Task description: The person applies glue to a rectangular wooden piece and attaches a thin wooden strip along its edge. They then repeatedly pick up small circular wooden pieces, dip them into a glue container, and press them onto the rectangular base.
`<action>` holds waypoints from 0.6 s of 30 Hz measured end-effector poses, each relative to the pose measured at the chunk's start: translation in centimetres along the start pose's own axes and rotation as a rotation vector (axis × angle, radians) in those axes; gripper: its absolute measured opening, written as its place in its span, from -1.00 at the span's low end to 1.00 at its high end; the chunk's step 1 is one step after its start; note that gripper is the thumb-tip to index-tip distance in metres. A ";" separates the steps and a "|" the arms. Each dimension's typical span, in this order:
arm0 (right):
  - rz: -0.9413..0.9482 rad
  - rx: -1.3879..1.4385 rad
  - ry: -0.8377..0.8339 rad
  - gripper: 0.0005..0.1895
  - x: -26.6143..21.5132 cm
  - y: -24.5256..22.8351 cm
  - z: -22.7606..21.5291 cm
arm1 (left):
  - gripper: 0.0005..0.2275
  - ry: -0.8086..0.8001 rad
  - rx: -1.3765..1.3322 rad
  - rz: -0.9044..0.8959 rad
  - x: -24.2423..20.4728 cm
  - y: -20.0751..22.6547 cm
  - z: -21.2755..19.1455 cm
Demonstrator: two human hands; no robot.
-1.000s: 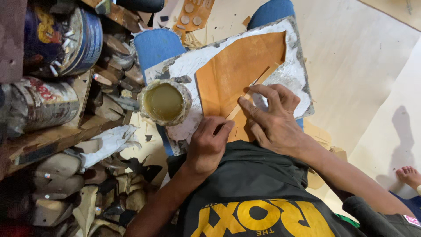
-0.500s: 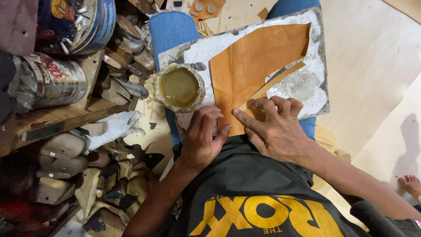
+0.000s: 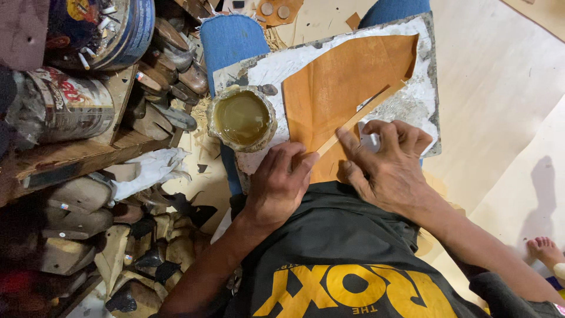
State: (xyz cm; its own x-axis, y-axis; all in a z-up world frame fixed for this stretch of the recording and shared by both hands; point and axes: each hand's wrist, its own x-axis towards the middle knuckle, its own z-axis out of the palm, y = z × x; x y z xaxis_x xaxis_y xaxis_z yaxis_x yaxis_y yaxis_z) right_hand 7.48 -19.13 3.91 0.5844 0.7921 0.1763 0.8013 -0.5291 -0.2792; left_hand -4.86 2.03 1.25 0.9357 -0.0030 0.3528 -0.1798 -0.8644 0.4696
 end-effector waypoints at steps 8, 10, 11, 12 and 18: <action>-0.105 0.025 0.050 -0.62 0.0 -2.0 0.8 | -0.80 0.023 -0.104 -0.090 -0.1 -0.1 -0.2; -0.117 0.049 0.073 -0.61 0.1 -2.1 1.1 | -0.69 0.027 -0.154 -0.136 -0.1 -0.2 -0.2; -0.119 0.083 0.061 -0.61 0.3 -2.1 1.0 | -0.67 0.020 -0.154 -0.136 -0.1 -0.2 -0.2; -0.122 0.116 0.048 -0.61 0.6 -2.1 0.9 | -0.65 0.013 -0.153 -0.137 0.0 -0.3 -0.2; -0.021 0.151 0.004 -0.58 0.1 -0.3 0.8 | -0.78 -0.044 0.024 0.013 1.0 0.3 -1.2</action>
State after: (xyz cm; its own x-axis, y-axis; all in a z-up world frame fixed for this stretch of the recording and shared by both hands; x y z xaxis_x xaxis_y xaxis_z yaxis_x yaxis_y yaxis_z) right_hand 7.21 -18.67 3.26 0.5681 0.8013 0.1874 0.7854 -0.4600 -0.4141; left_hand -4.31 2.37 2.69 0.9460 -0.0363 0.3222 -0.1853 -0.8759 0.4455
